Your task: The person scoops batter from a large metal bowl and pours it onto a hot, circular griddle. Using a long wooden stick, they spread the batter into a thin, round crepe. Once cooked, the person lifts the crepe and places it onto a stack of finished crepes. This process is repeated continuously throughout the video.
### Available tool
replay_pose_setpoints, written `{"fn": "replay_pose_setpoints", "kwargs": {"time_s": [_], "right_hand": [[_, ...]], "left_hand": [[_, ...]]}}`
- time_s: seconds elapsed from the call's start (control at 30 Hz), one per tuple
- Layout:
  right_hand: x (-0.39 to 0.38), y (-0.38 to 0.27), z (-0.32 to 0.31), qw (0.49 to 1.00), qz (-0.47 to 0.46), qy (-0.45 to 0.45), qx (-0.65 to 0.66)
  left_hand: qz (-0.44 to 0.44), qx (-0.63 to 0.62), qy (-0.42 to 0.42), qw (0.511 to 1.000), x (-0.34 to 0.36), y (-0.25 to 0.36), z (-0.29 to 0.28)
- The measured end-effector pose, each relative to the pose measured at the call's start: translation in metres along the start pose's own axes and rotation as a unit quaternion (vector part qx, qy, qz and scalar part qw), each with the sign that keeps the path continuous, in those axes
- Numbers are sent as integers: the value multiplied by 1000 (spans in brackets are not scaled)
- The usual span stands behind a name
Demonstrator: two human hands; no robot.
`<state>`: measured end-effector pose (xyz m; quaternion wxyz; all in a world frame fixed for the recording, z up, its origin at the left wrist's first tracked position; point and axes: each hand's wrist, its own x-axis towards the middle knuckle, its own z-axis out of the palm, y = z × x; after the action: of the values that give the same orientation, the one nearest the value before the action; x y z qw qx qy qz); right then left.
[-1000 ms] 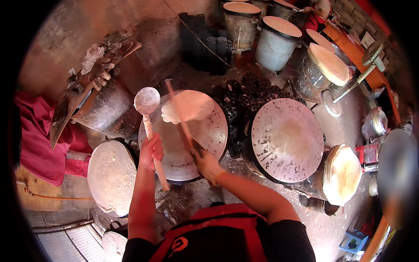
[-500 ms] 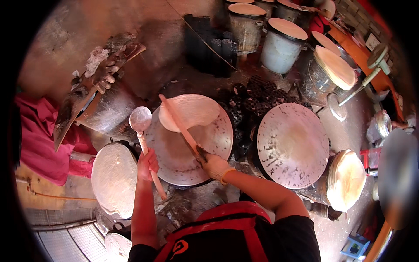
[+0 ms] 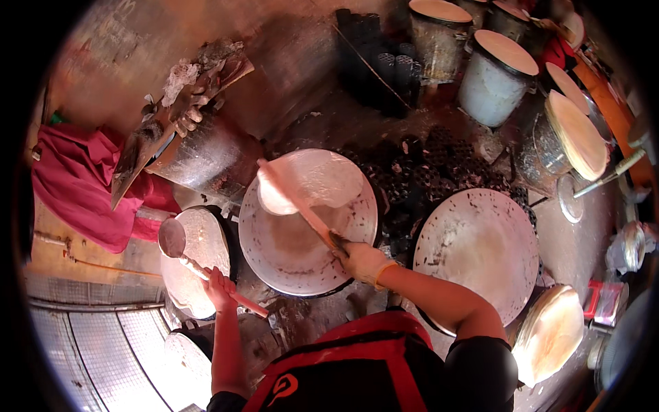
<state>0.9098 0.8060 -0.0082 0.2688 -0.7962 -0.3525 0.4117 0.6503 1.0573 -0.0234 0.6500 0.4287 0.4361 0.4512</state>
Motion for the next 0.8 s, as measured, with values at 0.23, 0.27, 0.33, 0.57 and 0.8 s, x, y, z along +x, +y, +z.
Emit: {"fn": "replay_pose_setpoints", "kwargs": {"time_s": [0.23, 0.27, 0.33, 0.57, 0.8], "right_hand": [[-8, 23, -44, 990, -32, -129, -38], [-5, 37, -48, 994, -35, -103, -11], [13, 50, -51, 989, 20, -65, 130], [43, 36, -69, 975, -86, -192, -70], [66, 21, -106, 952, 54, -225, 202]], "left_hand": [[32, 60, 132, 989, -28, -9, -9], [38, 74, 147, 986, -30, -11, -11], [60, 80, 171, 980, -30, -19, -19], [99, 95, 236, 962, -42, -38, -48], [128, 130, 277, 943, -52, -40, -68]]}}
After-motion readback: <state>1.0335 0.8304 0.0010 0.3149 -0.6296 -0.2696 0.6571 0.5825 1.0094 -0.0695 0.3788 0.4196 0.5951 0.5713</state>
